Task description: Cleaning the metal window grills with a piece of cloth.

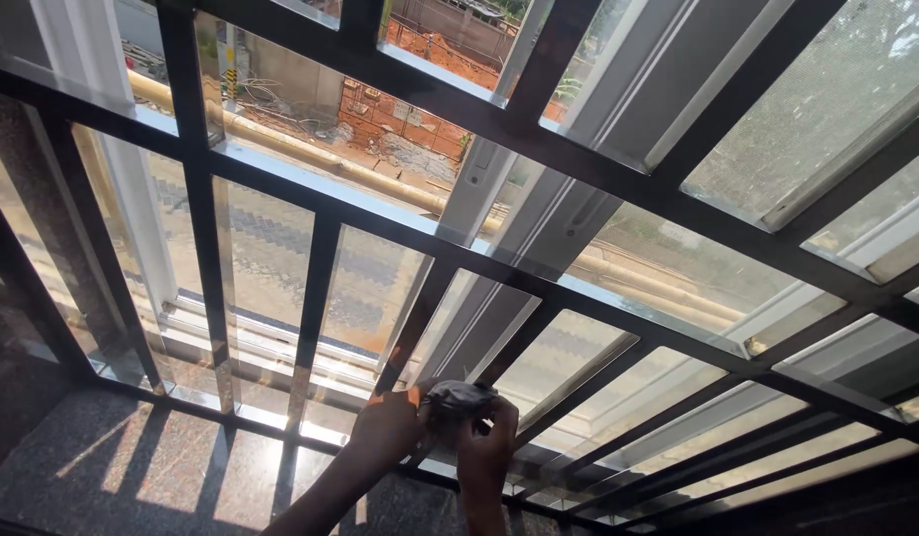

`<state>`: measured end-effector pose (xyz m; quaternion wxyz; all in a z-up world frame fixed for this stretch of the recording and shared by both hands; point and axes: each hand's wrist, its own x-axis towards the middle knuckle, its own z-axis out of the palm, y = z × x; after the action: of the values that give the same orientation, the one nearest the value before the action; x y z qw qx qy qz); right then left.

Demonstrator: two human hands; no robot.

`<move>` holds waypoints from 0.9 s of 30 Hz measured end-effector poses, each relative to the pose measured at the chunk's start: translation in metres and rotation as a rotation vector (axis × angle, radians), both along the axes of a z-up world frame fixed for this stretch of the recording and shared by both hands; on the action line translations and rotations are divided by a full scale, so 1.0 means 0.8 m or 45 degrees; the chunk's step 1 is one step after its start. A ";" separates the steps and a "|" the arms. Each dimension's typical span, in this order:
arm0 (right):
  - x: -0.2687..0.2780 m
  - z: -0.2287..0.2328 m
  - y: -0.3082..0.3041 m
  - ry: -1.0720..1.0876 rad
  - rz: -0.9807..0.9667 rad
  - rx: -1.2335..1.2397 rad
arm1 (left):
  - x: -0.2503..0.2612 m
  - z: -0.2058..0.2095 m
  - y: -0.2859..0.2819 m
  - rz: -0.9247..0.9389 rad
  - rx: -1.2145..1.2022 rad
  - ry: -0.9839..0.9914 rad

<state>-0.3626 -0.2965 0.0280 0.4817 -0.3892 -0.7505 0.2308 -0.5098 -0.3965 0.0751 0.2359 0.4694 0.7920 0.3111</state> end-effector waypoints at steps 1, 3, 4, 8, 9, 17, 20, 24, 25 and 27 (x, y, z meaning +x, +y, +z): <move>-0.002 -0.010 0.005 0.001 0.027 0.016 | -0.002 -0.016 0.007 0.027 0.016 0.001; 0.006 -0.043 0.000 -0.049 0.019 -0.405 | 0.005 -0.062 0.006 -0.160 -0.136 0.153; 0.009 -0.030 -0.006 -0.066 0.029 -0.404 | 0.006 -0.040 0.000 -0.148 -0.135 0.136; 0.006 0.046 -0.021 0.193 0.163 -0.391 | 0.015 0.066 -0.015 -0.132 0.588 -0.431; 0.005 0.070 -0.024 0.315 0.235 -0.265 | 0.021 0.094 -0.019 -0.105 0.944 -0.500; 0.002 0.184 -0.060 0.376 0.339 0.197 | 0.030 0.104 -0.007 -0.176 0.918 -0.211; -0.010 0.120 -0.044 0.279 0.210 0.132 | 0.030 0.059 0.000 -0.170 0.528 -0.167; -0.010 0.032 -0.031 0.005 -0.005 -0.165 | 0.017 -0.002 0.007 -0.121 0.219 -0.047; -0.004 0.030 -0.030 -0.002 -0.015 -0.173 | 0.020 -0.011 0.007 -0.129 0.211 -0.056; 0.004 0.024 -0.029 -0.136 0.013 -0.278 | 0.024 -0.028 0.005 -0.145 0.167 -0.187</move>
<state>-0.3598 -0.3200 0.0470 0.3945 -0.4471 -0.7476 0.2924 -0.4908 -0.3923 0.0527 0.2793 0.5041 0.7225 0.3819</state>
